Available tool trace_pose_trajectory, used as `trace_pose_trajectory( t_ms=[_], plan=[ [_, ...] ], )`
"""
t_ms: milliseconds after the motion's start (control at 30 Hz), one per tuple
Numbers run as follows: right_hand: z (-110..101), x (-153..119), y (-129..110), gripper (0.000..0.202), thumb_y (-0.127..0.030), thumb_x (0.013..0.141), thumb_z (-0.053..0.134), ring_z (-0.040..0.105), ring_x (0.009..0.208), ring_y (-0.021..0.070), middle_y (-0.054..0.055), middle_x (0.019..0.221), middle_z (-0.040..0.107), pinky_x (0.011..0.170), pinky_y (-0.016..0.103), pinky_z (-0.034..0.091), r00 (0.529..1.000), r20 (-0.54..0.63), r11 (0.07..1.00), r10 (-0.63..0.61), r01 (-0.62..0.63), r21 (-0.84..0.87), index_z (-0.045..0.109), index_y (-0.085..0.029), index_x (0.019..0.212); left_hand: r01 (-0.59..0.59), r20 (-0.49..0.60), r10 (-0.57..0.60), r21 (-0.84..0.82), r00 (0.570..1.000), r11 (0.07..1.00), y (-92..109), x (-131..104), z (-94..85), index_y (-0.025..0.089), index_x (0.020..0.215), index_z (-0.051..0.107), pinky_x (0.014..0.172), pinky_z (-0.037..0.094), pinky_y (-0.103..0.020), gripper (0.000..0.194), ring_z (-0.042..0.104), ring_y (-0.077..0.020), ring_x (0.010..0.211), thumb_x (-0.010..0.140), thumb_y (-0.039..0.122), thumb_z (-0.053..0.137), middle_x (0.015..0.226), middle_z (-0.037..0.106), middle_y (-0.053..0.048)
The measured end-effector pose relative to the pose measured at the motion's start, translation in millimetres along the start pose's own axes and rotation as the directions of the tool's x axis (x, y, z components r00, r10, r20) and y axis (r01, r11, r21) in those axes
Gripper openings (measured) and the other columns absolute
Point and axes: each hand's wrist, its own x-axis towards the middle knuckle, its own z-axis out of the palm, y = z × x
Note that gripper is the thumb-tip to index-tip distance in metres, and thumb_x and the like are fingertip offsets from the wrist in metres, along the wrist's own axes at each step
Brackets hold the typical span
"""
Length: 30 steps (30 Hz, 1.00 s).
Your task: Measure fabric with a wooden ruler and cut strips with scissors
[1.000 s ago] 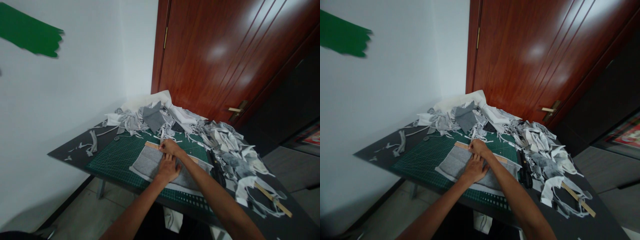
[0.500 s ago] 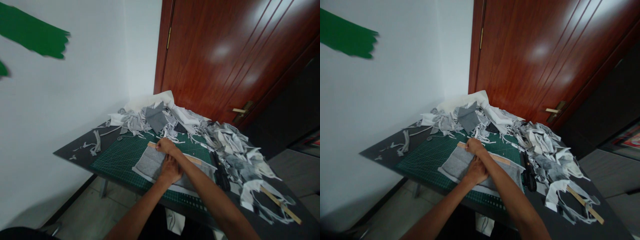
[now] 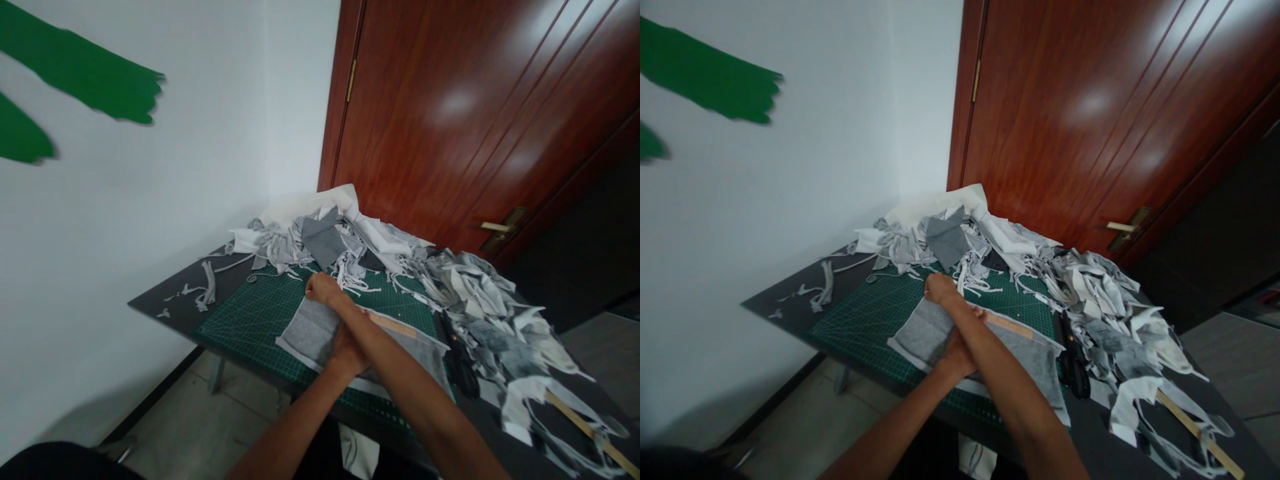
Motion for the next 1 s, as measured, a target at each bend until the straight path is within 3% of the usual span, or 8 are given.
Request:
trace_pose_trajectory(
  t_ms=[100, 200, 300, 467, 700, 1000],
  plan=[
    [4.4, 4.3, 3.1, 0.032, -0.037, 0.1, 0.068, 0.068, 0.111, 0.0243, 0.01, 0.128, 0.067, 0.094, 0.044, 0.059, 0.999, -0.039, 0.998, -0.02, 0.023, 0.059, 0.066, -0.019, 0.127, -0.008, -0.001, 0.008, -0.012, 1.0, 1.0, -1.7, -0.4, 2.1, 0.01, 0.163, 0.035, 0.127, 0.033, -0.049, 0.069, 0.037, -0.0394, 0.153, 0.1, 0.038, 0.045, 0.165, 0.041, -0.015],
    [11.0, 2.7, 10.8, 0.016, -0.027, 0.1, 0.067, 0.072, 0.105, 0.02, 0.007, 0.113, 0.077, 0.095, 0.032, 0.055, 0.992, -0.115, 0.986, -0.052, 0.069, 0.151, 0.076, -0.018, 0.109, -0.043, -0.003, 0.043, 0.002, 0.999, 0.999, -1.9, -0.2, 3.0, 0.013, 0.162, 0.038, 0.127, 0.031, -0.049, 0.067, 0.037, -0.0395, 0.153, 0.101, 0.039, 0.046, 0.165, 0.043, -0.013],
    [19.1, -4.6, 20.9, 0.018, -0.022, 0.1, 0.062, 0.074, 0.101, 0.016, 0.003, 0.108, 0.081, 0.09, 0.023, 0.053, 0.975, -0.21, 0.962, -0.069, 0.121, 0.246, 0.079, -0.019, 0.106, -0.05, 0.002, 0.05, 0.028, 0.999, 0.998, -0.1, 0.5, 2.0, 0.009, 0.161, 0.04, 0.128, 0.03, -0.046, 0.067, 0.037, -0.0379, 0.153, 0.102, 0.041, 0.047, 0.166, 0.041, -0.015],
    [29.2, -20.9, 46.2, 0.018, -0.02, 0.095, 0.064, 0.074, 0.094, 0.0173, 0.005, 0.103, 0.082, 0.085, 0.024, 0.053, 0.951, -0.307, 0.93, -0.032, 0.14, 0.339, 0.081, -0.017, 0.1, -0.066, -0.009, 0.066, 0.027, 0.998, 0.997, 3.0, 1.1, -2.5, 0.016, 0.158, 0.045, 0.129, 0.024, -0.049, 0.06, 0.038, -0.0336, 0.152, 0.103, 0.038, 0.045, 0.164, 0.045, -0.012],
    [30.8, -32.6, 71.8, 0.014, -0.024, 0.09, 0.072, 0.072, 0.079, 0.0154, 0.005, 0.089, 0.081, 0.074, 0.022, 0.053, 0.954, -0.299, 0.905, 0.013, 0.116, 0.41, 0.082, -0.016, 0.094, 0.007, -0.031, -0.006, 0.032, 0.999, 0.999, 1.0, -0.1, -0.3, 0.006, 0.156, 0.046, 0.128, 0.026, -0.052, 0.068, 0.036, -0.0371, 0.153, 0.098, 0.042, 0.049, 0.162, 0.045, -0.019],
    [33.4, -29.6, 61.5, 0.012, -0.02, 0.085, 0.074, 0.074, 0.077, 0.0154, 0.004, 0.085, 0.082, 0.07, 0.02, 0.052, 0.969, -0.245, 0.884, 0.031, 0.087, 0.459, 0.084, -0.016, 0.09, -0.028, -0.007, 0.029, 0.042, 1.0, 0.999, -2.0, 2.0, 4.3, 0.009, 0.156, 0.045, 0.128, 0.025, -0.051, 0.065, 0.038, -0.0351, 0.152, 0.099, 0.039, 0.048, 0.161, 0.047, -0.017]
  ],
)
